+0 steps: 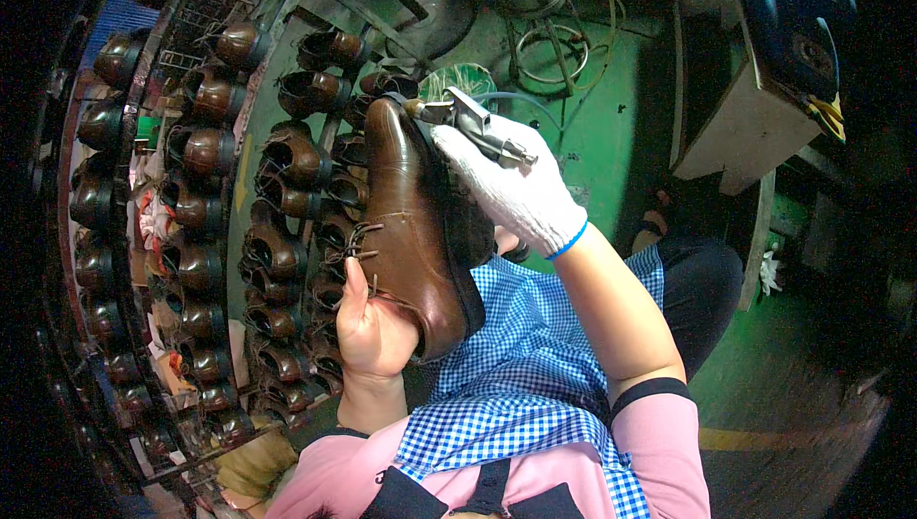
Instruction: Apply adhesive to shoe soles and edges using a spray gun at a factory workstation.
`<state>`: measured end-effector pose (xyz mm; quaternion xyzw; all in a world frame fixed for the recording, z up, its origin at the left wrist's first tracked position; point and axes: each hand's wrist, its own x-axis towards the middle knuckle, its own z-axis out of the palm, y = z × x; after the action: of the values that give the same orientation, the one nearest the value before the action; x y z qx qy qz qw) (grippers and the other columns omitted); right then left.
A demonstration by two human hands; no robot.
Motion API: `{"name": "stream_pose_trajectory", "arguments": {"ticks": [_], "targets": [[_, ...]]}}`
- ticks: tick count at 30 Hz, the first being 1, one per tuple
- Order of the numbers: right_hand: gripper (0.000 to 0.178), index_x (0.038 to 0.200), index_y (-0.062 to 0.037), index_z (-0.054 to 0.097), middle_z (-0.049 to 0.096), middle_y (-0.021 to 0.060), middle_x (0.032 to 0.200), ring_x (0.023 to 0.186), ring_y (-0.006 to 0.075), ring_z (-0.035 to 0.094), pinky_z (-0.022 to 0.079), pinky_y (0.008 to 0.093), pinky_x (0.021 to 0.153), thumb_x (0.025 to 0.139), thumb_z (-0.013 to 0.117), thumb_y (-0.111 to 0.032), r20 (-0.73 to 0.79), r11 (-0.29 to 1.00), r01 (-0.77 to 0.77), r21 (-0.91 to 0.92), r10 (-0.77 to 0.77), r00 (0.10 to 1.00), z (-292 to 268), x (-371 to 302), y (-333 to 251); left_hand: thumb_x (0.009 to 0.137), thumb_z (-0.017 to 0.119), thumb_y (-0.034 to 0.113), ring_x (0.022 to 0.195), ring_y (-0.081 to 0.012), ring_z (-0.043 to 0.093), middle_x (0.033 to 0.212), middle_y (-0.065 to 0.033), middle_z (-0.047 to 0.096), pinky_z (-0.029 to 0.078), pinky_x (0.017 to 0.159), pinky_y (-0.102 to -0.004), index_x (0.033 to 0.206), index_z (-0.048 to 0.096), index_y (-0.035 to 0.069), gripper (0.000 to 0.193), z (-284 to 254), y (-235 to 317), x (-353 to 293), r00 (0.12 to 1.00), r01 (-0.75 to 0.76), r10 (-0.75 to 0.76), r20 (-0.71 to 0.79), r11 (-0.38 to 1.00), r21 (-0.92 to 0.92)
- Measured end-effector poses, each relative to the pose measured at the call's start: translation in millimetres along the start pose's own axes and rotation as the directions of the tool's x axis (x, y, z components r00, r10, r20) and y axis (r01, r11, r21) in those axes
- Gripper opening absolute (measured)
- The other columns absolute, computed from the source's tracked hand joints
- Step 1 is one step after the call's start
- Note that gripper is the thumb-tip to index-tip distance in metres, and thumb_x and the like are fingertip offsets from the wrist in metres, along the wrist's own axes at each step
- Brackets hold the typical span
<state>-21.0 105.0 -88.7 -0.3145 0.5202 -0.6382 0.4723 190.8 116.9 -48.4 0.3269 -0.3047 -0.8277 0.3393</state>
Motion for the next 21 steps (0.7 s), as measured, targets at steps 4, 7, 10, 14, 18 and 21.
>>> {"name": "stream_pose_trajectory", "arguments": {"ticks": [4,7,10,14,18,21], "targets": [[0.03,0.119,-0.0054,0.07,0.069,0.0005,0.087,0.077,0.0071,0.058,0.049,0.0243,0.072,0.096,0.069,-0.023,0.025,0.998,0.064,-0.022,-0.064,0.998,-0.7,1.8,-2.2,0.105,0.043,0.044,0.138,-0.0298,0.044,0.15,-0.013,0.046,0.032,0.117,-0.0473,0.15,0.038,0.004,0.06,-1.6,-0.9,-0.5,1.0,-0.013,0.013,-0.018,1.0,-0.026],[0.03,0.12,-0.0059,0.07,0.071,0.002,0.091,0.081,0.0085,0.061,0.051,0.0256,0.075,0.096,0.069,-0.023,0.003,0.991,0.133,0.003,-0.133,0.991,1.1,4.2,0.4,0.106,0.041,0.043,0.137,-0.0311,0.045,0.149,-0.0137,0.048,0.032,0.116,-0.0487,0.148,0.04,0.004,0.057,-1.6,-1.9,0.3,1.0,-0.022,0.022,-0.015,0.999,-0.032],[0.03,0.119,-0.0061,0.07,0.073,0.0043,0.095,0.084,0.01,0.064,0.052,0.0264,0.077,0.095,0.069,-0.024,0.018,0.998,0.061,-0.034,-0.06,0.998,1.6,4.6,-0.2,0.106,0.04,0.043,0.137,-0.0311,0.045,0.148,-0.0137,0.049,0.032,0.116,-0.0487,0.148,0.041,0.004,0.057,-2.0,-1.9,0.1,1.0,-0.023,0.023,-0.01,0.999,-0.027],[0.03,0.118,-0.0055,0.07,0.073,0.006,0.096,0.084,0.0106,0.065,0.053,0.0265,0.078,0.095,0.068,-0.026,0.022,0.993,0.104,-0.059,-0.102,0.995,1.5,4.4,2.7,0.107,0.039,0.043,0.137,-0.0309,0.046,0.148,-0.0139,0.049,0.032,0.116,-0.0485,0.148,0.041,0.004,0.057,-1.5,-1.6,0.2,1.0,-0.021,0.021,-0.009,0.999,-0.039],[0.031,0.118,-0.005,0.069,0.073,0.0078,0.095,0.083,0.0138,0.067,0.053,0.0275,0.077,0.096,0.068,-0.027,-0.018,0.994,0.06,-0.093,-0.062,0.998,2.1,-4.2,2.6,0.106,0.04,0.044,0.136,-0.0309,0.046,0.148,-0.0139,0.049,0.032,0.116,-0.0484,0.147,0.042,0.003,0.058,-0.3,-0.1,0.0,1.0,-0.012,0.012,0.0,0.999,-0.032],[0.03,0.118,-0.0056,0.069,0.072,0.0104,0.094,0.082,0.0173,0.067,0.053,0.0286,0.075,0.095,0.067,-0.026,-0.009,0.981,0.157,-0.112,-0.159,0.987,-2.8,-8.3,14.5,0.104,0.045,0.046,0.139,-0.0286,0.042,0.151,-0.0125,0.044,0.031,0.117,-0.0463,0.151,0.035,0.003,0.064,0.3,0.2,-0.2,1.0,0.023,-0.024,-0.018,0.999,-0.037]]}}
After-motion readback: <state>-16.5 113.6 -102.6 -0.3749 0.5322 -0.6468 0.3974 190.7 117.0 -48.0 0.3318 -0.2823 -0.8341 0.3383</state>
